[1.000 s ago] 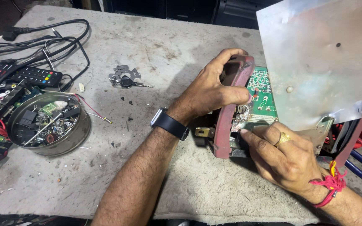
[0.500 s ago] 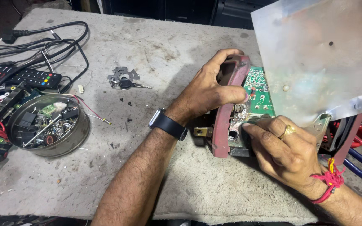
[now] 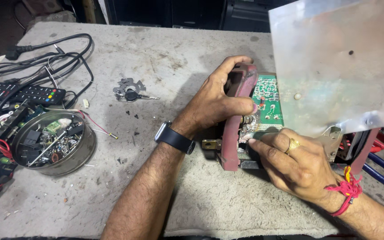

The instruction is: The person holds a disassembled electronic device with a visible circuit board and repeatedly rubs a small area on the board with a finger. The person then picks up a small component from a tin and places it on the board before continuing to rub the same area.

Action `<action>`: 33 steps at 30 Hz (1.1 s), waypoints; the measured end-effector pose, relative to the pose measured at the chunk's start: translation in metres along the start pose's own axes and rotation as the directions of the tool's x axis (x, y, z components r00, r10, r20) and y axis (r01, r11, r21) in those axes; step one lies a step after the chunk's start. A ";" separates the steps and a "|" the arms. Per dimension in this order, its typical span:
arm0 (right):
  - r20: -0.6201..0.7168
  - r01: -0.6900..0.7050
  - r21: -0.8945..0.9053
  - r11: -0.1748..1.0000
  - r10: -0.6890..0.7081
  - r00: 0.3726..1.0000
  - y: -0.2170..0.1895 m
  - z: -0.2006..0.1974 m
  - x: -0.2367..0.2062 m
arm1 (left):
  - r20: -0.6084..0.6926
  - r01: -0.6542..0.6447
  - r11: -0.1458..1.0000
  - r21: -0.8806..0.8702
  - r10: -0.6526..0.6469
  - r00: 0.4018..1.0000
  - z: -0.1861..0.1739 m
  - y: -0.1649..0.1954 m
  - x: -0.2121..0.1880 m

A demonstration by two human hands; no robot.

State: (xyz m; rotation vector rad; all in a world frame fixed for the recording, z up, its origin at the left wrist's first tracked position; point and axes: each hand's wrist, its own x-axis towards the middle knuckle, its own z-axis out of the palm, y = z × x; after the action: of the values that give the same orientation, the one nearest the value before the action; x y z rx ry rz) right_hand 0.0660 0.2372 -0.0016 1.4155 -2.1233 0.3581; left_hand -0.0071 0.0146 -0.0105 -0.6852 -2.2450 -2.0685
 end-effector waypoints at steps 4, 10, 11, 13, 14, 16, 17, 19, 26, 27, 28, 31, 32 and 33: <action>-0.083 -0.094 -0.019 0.995 0.092 0.992 -0.003 -0.001 0.002 | -0.020 -0.034 0.999 -0.013 0.033 0.999 0.000 0.001 0.000; -0.040 -0.049 -0.009 0.999 0.048 0.998 -0.006 -0.003 0.004 | -0.033 -0.035 0.999 0.040 0.036 0.999 -0.002 -0.002 0.000; -0.060 -0.083 -0.009 0.996 0.083 0.995 -0.005 -0.004 0.004 | -0.042 -0.013 1.000 0.026 0.014 0.999 -0.002 -0.003 0.001; -0.079 -0.111 -0.002 0.994 0.110 0.991 -0.009 0.000 0.005 | -0.062 0.001 0.999 0.040 0.001 0.998 -0.002 -0.005 -0.001; -0.080 -0.110 -0.003 0.994 0.109 0.991 -0.010 0.001 0.005 | -0.064 -0.010 0.998 0.067 0.014 0.998 -0.003 -0.005 0.000; -0.073 -0.093 0.002 0.996 0.093 0.993 -0.011 0.002 0.006 | -0.053 -0.028 0.996 0.081 0.032 0.998 -0.003 -0.005 0.001; -0.070 -0.076 0.008 0.997 0.077 0.995 -0.011 0.003 0.006 | -0.042 -0.037 0.997 0.072 0.040 0.998 -0.004 -0.004 0.001; -0.084 -0.076 0.004 0.997 0.076 0.994 -0.009 0.002 0.006 | -0.025 -0.044 0.998 0.045 0.045 0.999 -0.005 -0.002 0.003; -0.145 -0.212 -0.012 0.977 0.208 0.967 -0.021 0.008 0.002 | -0.055 -0.004 1.000 0.005 0.005 0.999 -0.003 0.001 -0.007; -0.154 -0.222 -0.006 0.975 0.219 0.964 -0.023 0.010 0.002 | -0.060 -0.007 1.000 0.022 0.008 0.998 -0.004 0.001 -0.007; -0.158 -0.237 -0.007 0.971 0.233 0.960 -0.025 0.012 0.003 | -0.065 -0.022 0.999 0.046 0.025 0.998 -0.005 0.001 -0.007; -0.167 -0.237 -0.023 0.971 0.230 0.959 -0.028 0.017 0.004 | -0.071 -0.025 0.997 0.073 0.030 0.997 -0.006 0.002 -0.006; -0.166 -0.209 -0.039 0.977 0.200 0.966 -0.028 0.017 0.004 | -0.063 0.004 0.999 0.049 -0.001 0.998 -0.006 0.003 -0.006; -0.165 -0.182 -0.056 0.982 0.170 0.971 -0.029 0.018 0.004 | -0.053 0.033 0.999 0.025 -0.031 0.998 -0.005 0.004 -0.006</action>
State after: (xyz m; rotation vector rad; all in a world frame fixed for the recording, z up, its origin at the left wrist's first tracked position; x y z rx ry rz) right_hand 0.0857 0.2130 -0.0160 1.1226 -2.1130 0.4445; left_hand -0.0022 0.0081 -0.0080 -0.5898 -2.2646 -2.0423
